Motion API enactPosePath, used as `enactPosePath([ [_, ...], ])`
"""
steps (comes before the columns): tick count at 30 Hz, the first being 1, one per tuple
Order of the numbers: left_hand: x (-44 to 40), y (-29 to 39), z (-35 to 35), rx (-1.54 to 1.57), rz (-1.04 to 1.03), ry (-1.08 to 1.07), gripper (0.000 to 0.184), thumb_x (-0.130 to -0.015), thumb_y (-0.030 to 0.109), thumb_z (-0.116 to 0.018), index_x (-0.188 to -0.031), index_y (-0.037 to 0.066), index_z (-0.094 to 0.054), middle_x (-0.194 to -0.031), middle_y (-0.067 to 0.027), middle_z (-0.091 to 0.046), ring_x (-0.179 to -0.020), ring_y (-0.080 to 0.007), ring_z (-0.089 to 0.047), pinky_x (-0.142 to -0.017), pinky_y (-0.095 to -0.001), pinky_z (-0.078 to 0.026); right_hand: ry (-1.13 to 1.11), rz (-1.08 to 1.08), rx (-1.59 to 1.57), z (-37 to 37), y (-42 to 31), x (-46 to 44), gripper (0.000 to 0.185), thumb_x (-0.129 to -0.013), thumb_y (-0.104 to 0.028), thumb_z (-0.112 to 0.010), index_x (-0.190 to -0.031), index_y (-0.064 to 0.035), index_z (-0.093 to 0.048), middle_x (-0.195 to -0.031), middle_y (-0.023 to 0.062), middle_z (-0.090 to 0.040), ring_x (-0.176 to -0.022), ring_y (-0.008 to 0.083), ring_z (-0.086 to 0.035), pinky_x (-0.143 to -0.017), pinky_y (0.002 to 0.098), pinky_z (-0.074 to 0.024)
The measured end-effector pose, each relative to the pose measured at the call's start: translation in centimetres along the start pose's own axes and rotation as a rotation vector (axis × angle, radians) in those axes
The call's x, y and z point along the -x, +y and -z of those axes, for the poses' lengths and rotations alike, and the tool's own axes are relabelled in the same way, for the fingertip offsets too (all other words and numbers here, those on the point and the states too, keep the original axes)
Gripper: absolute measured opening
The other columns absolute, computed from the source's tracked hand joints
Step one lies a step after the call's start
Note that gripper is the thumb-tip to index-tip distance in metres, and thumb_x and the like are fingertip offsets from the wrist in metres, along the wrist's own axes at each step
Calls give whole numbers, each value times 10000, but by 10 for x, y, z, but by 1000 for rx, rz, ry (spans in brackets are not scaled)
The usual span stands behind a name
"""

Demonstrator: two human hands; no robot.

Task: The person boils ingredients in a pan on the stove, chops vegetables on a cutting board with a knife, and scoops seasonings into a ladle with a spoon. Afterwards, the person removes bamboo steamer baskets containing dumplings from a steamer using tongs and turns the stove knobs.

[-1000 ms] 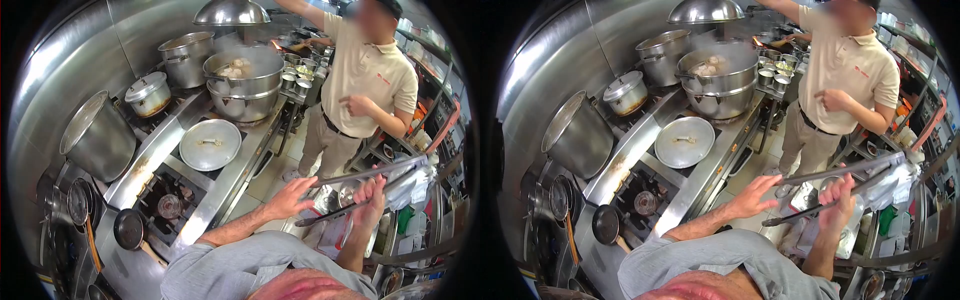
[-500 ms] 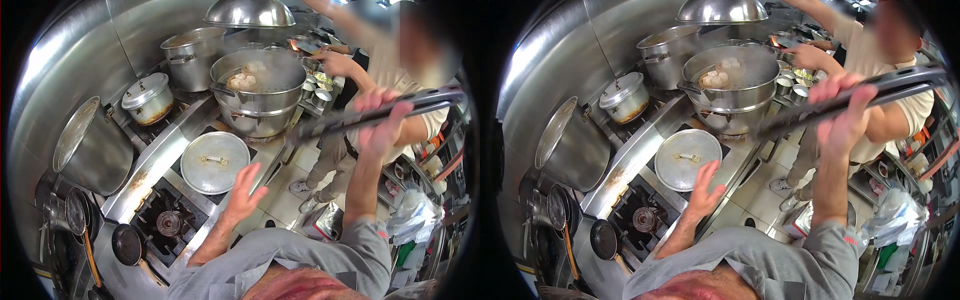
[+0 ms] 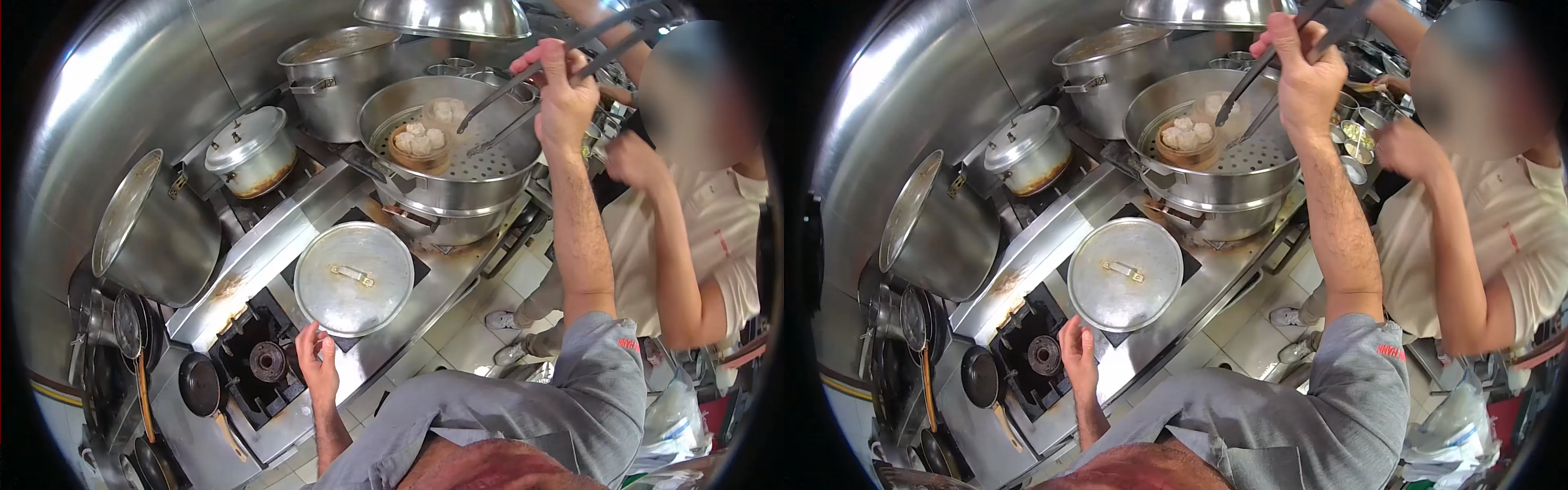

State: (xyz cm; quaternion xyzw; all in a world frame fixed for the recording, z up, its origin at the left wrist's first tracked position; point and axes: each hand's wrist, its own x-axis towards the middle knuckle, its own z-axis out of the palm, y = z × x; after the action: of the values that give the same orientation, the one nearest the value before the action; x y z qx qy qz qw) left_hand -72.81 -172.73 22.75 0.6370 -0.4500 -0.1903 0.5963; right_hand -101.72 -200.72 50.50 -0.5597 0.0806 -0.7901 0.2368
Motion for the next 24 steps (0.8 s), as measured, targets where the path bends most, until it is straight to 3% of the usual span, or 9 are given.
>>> enactPosePath([
  [3,-4,2,-7,-52,-11,-5,368,-870,176,-580,-1192,14,-507,-1148,-122,-463,-940,-180,-530,-793,-304,-452,-65,-126,153,3,38,-2,242,-851,-238,-632,-857,-6,-562,-725,67,-586,-630,170,-592,-585,279,-480],
  [9,-6,2,-19,-78,1,8,368,-847,135,-599,-1184,14,-512,-1142,-131,-470,-923,-192,-542,-794,-312,-457,-50,-257,108,-8,96,3,280,-812,-261,-681,-833,-5,-570,-711,47,-581,-603,138,-586,-571,259,-487],
  [12,-7,7,-31,-73,-39,-6,370,-827,109,-615,-1172,13,-521,-1123,-134,-486,-906,-197,-552,-790,-314,-456,-53,-330,239,-9,118,7,306,-783,-303,-708,-771,-30,-573,-680,31,-574,-568,122,-570,-535,245,-465],
  [16,-7,20,-47,-76,-97,-60,374,-802,85,-632,-1156,11,-536,-1100,-135,-506,-896,-204,-562,-792,-321,-453,-28,-337,286,-10,125,10,320,-776,-296,-714,-672,-57,-529,-565,15,-531,-482,96,-522,-460,235,-394],
  [24,-20,41,-74,-112,-356,-233,375,-766,85,-666,-1110,-11,-553,-1080,-146,-523,-921,-263,-554,-814,-356,-453,131,-267,177,6,89,-3,239,-749,-171,-720,-721,-35,-526,-530,31,-503,-409,137,-491,-412,253,-369],
])
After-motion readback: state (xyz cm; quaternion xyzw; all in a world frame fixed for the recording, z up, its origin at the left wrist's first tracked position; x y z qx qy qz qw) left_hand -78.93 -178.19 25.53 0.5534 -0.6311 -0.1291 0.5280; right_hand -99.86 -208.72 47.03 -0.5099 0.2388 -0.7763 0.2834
